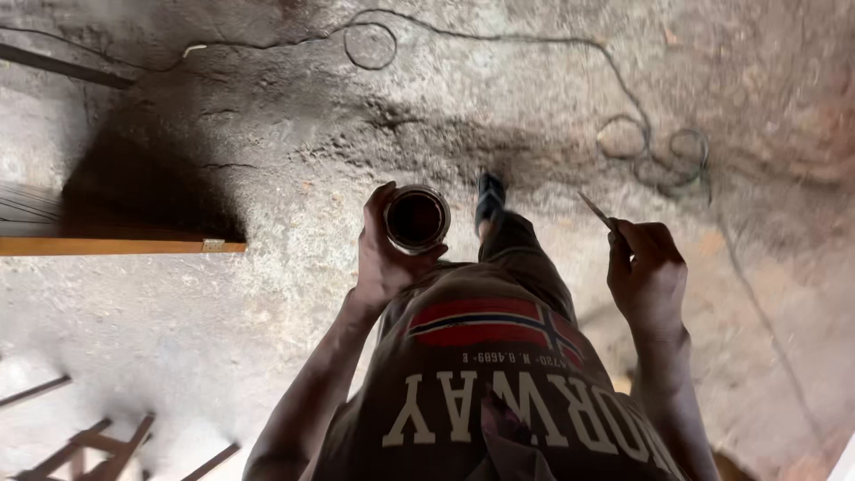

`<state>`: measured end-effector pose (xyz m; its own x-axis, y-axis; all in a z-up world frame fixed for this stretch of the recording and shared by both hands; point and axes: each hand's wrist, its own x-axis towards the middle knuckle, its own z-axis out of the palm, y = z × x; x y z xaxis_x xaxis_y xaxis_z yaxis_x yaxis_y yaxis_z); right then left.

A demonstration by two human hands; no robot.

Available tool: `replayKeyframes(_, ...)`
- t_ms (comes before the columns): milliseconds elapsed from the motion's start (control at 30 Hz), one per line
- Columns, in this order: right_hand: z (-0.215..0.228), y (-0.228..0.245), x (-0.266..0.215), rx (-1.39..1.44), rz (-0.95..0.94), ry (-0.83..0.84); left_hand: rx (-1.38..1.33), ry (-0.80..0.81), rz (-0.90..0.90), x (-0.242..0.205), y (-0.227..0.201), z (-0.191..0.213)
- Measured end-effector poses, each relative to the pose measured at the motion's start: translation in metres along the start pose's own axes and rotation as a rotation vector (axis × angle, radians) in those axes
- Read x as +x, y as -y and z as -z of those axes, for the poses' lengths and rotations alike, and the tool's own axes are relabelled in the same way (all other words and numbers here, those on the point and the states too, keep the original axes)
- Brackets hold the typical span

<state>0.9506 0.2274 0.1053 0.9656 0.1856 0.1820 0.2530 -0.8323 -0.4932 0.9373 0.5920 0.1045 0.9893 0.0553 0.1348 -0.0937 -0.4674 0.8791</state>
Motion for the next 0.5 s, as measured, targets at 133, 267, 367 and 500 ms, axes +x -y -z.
replayKeyframes(133, 0.015, 0.0, 0.131, -0.068, 0.149, 0.058, -0.068, -0.06, 0.083, 0.058, -0.009, 0.01)
replayKeyframes(267, -0.003, 0.018, 0.247, 0.005, 0.355, 0.06, -0.091, -0.23, 0.107, 0.124, 0.008, 0.023)
replayKeyframes(367, -0.046, 0.031, 0.323, 0.073, 0.393, 0.152, -0.129, -0.317, 0.189, 0.168, 0.036, 0.029)
replayKeyframes(500, -0.119, 0.035, 0.417, 0.116, 0.383, 0.2, -0.03, -0.418, 0.252, 0.248, 0.106, 0.036)
